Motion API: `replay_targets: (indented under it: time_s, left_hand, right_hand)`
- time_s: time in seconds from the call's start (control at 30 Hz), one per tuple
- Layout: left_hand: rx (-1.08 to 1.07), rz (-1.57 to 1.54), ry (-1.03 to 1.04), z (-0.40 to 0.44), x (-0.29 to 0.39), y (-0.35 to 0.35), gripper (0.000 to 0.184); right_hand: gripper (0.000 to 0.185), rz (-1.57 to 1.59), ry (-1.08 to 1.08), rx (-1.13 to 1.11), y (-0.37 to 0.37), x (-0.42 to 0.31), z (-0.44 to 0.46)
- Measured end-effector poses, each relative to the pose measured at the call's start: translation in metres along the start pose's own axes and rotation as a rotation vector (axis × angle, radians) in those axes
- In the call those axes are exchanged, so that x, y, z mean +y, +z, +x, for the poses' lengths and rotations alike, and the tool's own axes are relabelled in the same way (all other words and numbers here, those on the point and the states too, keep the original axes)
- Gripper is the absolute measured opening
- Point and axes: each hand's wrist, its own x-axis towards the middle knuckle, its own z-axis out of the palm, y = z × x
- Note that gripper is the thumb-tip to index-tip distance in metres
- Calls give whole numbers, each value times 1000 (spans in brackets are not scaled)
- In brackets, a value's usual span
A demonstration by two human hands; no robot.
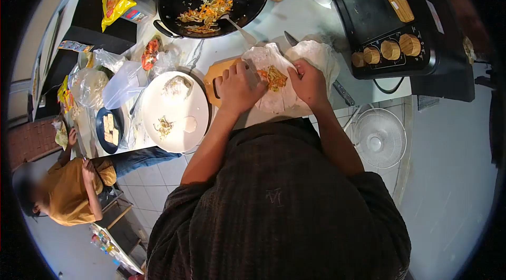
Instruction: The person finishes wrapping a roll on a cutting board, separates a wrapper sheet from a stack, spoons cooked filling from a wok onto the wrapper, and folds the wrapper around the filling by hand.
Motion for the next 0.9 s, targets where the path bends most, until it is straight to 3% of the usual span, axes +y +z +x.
replay_targets:
  time_s: [0.27,0.4,0.47,0.63,0.7,0.77,0.83,0.9]
  left_hand:
    - [98,140,-46,0,-5,23,59]
    - [155,108,-96,-2,-1,19,57]
    - [143,101,-133,4,4,13,57]
    - [130,88,-162,19,-4,21,55]
    - [131,-92,-154,23,-12,24,41]
    - [127,-130,-163,27,-18,25,34]
    - [122,-169,-170,25,-21,26,27]
    - [186,-432,-154,22,-25,26,19]
  right_hand:
    - [27,-30,-124,-22,0,2,16]
    - [26,-35,-50,-76,0,4,22]
    - [26,117,-170,28,10,5,27]
    - [25,77,-234,-20,19,8,49]
    - [25,84,-245,3,20,11,50]
    - [24,221,-64,-118,13,8,50]
    - [24,299,-80,-160,14,16,51]
    - [24,378,-94,-197,13,21,52]
